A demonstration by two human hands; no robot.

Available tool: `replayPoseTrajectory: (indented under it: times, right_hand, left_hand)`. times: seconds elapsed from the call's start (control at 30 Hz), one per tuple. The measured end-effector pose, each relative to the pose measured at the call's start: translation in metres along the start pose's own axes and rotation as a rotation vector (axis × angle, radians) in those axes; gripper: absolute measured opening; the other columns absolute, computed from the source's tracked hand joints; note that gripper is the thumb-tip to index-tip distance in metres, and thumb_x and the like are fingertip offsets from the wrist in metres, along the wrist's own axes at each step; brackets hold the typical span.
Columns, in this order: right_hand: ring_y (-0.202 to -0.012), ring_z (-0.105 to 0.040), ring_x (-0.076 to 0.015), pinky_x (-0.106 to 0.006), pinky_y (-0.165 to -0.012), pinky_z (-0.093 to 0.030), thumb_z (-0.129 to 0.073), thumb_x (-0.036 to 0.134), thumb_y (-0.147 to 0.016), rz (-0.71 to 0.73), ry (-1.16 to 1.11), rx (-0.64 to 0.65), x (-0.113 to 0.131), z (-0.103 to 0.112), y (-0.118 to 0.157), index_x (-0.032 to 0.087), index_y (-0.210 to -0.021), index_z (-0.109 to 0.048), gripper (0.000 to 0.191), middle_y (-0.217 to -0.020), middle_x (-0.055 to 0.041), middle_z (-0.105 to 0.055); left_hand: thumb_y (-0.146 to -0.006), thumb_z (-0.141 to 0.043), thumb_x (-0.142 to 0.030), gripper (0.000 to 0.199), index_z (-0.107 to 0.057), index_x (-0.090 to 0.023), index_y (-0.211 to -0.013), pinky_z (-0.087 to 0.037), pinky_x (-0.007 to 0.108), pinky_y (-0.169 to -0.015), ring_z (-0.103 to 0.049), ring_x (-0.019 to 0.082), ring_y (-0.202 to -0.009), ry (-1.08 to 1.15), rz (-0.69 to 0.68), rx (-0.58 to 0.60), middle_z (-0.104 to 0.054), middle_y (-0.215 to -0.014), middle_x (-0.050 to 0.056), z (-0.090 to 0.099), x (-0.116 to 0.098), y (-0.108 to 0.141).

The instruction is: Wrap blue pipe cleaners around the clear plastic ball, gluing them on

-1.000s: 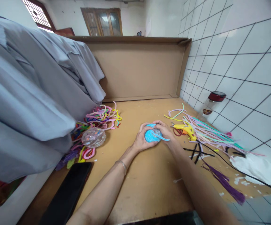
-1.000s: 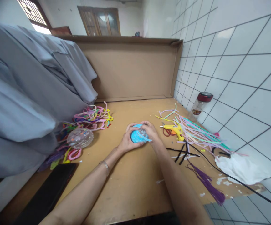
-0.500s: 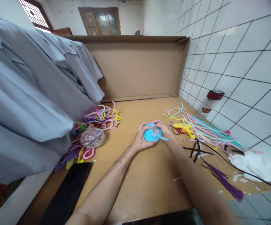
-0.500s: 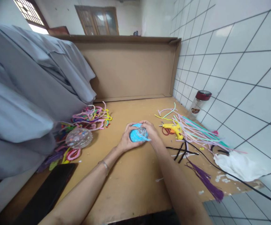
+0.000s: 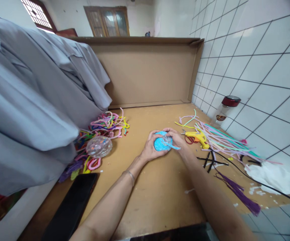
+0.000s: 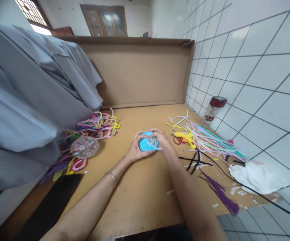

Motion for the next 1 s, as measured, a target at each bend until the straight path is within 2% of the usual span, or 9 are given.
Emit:
replayPoseTrajectory:
  times: [0.47,1.0]
  right_hand:
    - [-0.057,-0.048,-0.0125,-0.027,-0.059,-0.038,-0.056,0.02,-0.046,0.028,0.003,-0.024,-0.0028,-0.0001,-0.0004,0.023,-0.067,-0.059,0.021,-0.059,0.0057,-0.056]
    - [-0.058,-0.052,-0.0121,-0.026,-0.06,-0.041,-0.062,0.019,-0.047,0.034,-0.013,-0.014,-0.0015,-0.0005,0.0014,0.022,-0.068,-0.06,0.021,-0.06,0.0062,-0.059]
  left_hand:
    - [-0.056,-0.085,-0.029,0.068,-0.052,-0.025,-0.115,-0.042,0.053,-0.104,-0.047,0.03,-0.126,0.022,0.025,-0.022,-0.046,-0.128,0.01,-0.0011,0.0031,0.001]
    - [-0.058,-0.084,-0.031,0.067,-0.051,-0.025,-0.115,-0.043,0.052,-0.102,-0.048,0.029,-0.125,0.03,0.014,-0.04,-0.046,-0.127,0.01,0.0005,0.0026,0.0003]
Point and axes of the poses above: each hand's wrist, its own y-axis away from the middle knuckle, its own z-axis out of the back of the hand, x = y × z, the point moved 3 cm from there along -y, towards the middle knuckle
